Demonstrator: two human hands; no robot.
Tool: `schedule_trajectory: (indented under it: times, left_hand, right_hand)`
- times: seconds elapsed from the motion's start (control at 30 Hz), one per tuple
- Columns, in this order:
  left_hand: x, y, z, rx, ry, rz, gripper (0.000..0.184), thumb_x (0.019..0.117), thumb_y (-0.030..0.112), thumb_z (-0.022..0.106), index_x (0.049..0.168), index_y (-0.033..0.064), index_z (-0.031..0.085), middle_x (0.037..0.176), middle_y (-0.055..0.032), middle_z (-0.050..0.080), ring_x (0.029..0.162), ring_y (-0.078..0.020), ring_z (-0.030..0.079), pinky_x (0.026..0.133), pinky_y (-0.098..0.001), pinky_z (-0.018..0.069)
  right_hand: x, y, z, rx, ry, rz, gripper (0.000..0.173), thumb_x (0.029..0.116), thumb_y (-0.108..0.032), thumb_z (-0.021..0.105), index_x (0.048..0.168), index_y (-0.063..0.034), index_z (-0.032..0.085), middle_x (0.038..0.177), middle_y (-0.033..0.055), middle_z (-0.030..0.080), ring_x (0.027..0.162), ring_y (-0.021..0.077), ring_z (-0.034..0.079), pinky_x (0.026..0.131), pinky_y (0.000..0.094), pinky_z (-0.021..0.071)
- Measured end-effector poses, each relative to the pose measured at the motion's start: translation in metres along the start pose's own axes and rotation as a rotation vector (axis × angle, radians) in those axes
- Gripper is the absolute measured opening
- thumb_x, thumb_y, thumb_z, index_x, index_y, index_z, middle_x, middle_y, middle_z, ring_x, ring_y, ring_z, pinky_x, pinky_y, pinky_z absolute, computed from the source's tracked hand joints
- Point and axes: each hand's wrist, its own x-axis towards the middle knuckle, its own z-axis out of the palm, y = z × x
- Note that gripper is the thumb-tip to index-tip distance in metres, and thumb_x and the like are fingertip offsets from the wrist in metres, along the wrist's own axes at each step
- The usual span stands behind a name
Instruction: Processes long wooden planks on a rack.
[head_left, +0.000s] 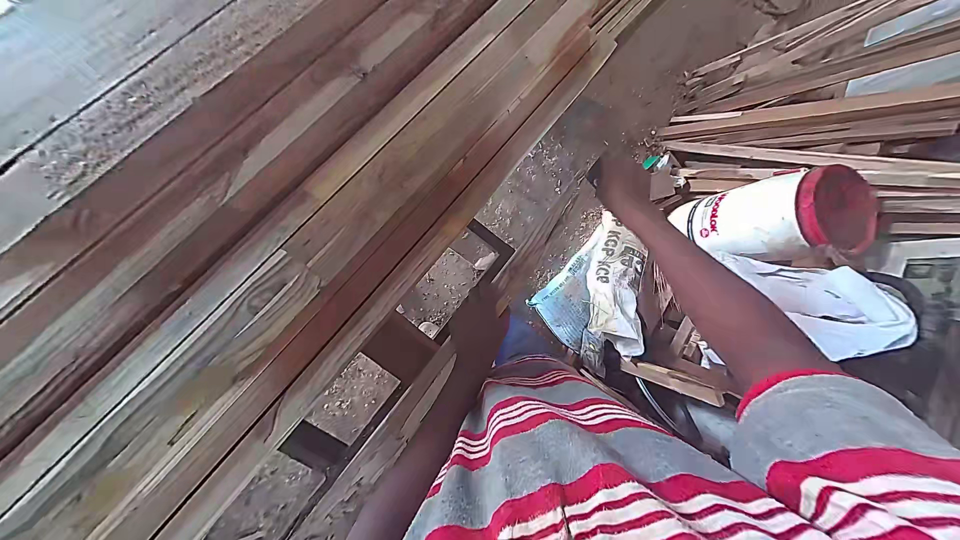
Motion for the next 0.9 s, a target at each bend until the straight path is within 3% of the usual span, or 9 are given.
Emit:
schedule_trajectory:
  times: [0.07,0.13,0.27,0.37,0.5,0.63,0.73,0.8,0.9]
  left_hand:
    - [0.002,0.001,-0.001,-0.004,-0.004,-0.003,0.057,0.0944,0.038,0.066,0.14,0.0058,0.055,0.126,-0.0202,0.066,0.107,-0.0379,0.07,0.084,-0.0544,0.0569]
    - [0.001,-0.001,0.001,-0.012,-0.018,0.001,0.057,0.0951,0.038,0.066,0.141,0.0061,0.055,0.127,-0.0198,0.066,0.11,-0.0379,0.069,0.087,-0.0542,0.0567]
    - [0.003,-0.001,0.002,-0.007,-0.021,0.005,0.058,0.096,0.04,0.064,0.142,0.0062,0.055,0.127,-0.0198,0.066,0.108,-0.0376,0.07,0.086,-0.0544,0.0566]
    - [0.006,-0.001,0.003,-0.002,-0.014,0.01,0.058,0.0957,0.039,0.064,0.142,0.0057,0.055,0.127,-0.02,0.066,0.107,-0.0378,0.07,0.086,-0.0544,0.0566]
    - [0.005,-0.002,0.003,-0.009,-0.009,0.024,0.057,0.0962,0.039,0.064,0.142,0.0054,0.054,0.126,-0.0212,0.066,0.107,-0.0387,0.07,0.086,-0.0549,0.0564]
    - [0.005,0.0,0.003,-0.015,-0.017,0.016,0.055,0.0965,0.038,0.065,0.14,0.0052,0.055,0.126,-0.0221,0.066,0.107,-0.0399,0.069,0.086,-0.0561,0.0559]
    - [0.006,0.001,0.003,-0.009,-0.014,0.01,0.057,0.096,0.039,0.065,0.141,0.005,0.055,0.125,-0.0212,0.066,0.107,-0.0386,0.07,0.085,-0.0548,0.0565]
    - [0.005,0.001,0.003,-0.006,-0.031,0.0,0.058,0.0968,0.04,0.064,0.143,0.0057,0.053,0.127,-0.021,0.066,0.108,-0.0387,0.069,0.087,-0.0553,0.0559]
    - [0.004,0.002,0.004,-0.005,-0.022,0.01,0.059,0.0972,0.04,0.064,0.143,0.0051,0.053,0.126,-0.0219,0.066,0.107,-0.0397,0.069,0.086,-0.0566,0.0557]
  right_hand:
    - [-0.006,-0.004,0.007,-0.04,-0.005,-0.038,0.037,0.0933,-0.006,0.064,0.129,0.0027,0.059,0.115,0.0334,0.066,0.106,0.0545,0.065,0.08,0.0709,0.0518]
    - [-0.004,0.008,0.009,-0.033,-0.002,-0.089,0.032,0.0949,-0.012,0.064,0.124,-0.001,0.063,0.114,0.0311,0.067,0.105,0.0531,0.066,0.08,0.072,0.0509]
    - [0.007,0.008,-0.005,-0.032,0.027,-0.053,0.028,0.0934,-0.014,0.068,0.113,0.0066,0.066,0.117,0.0324,0.065,0.111,0.0522,0.064,0.083,0.0697,0.0505]
    - [0.003,0.003,0.011,-0.058,0.011,-0.1,0.034,0.0907,-0.007,0.067,0.123,0.0012,0.062,0.119,0.0305,0.065,0.107,0.0519,0.065,0.079,0.0693,0.0526]
    - [0.012,0.032,0.005,0.041,-0.073,-0.254,0.032,0.0965,-0.02,0.065,0.127,-0.0095,0.069,0.121,0.0263,0.068,0.114,0.049,0.064,0.087,0.0726,0.0488]
    - [0.008,0.012,0.009,0.005,0.007,-0.068,0.036,0.097,-0.015,0.063,0.131,-0.0027,0.062,0.122,0.0307,0.065,0.113,0.0526,0.064,0.085,0.0718,0.0502]
    - [-0.009,0.002,0.012,-0.071,0.012,-0.128,0.042,0.0921,-0.004,0.064,0.134,-0.0012,0.057,0.112,0.0337,0.066,0.102,0.0562,0.065,0.077,0.072,0.0512]
    - [-0.018,0.01,0.009,-0.058,-0.028,-0.199,0.038,0.0956,-0.009,0.061,0.133,-0.0063,0.061,0.114,0.0323,0.067,0.105,0.0558,0.065,0.079,0.0732,0.0495]
    - [-0.008,0.026,0.009,0.003,0.01,-0.155,0.035,0.097,-0.014,0.059,0.131,-0.0086,0.064,0.117,0.0301,0.068,0.11,0.0536,0.065,0.083,0.0736,0.0493]
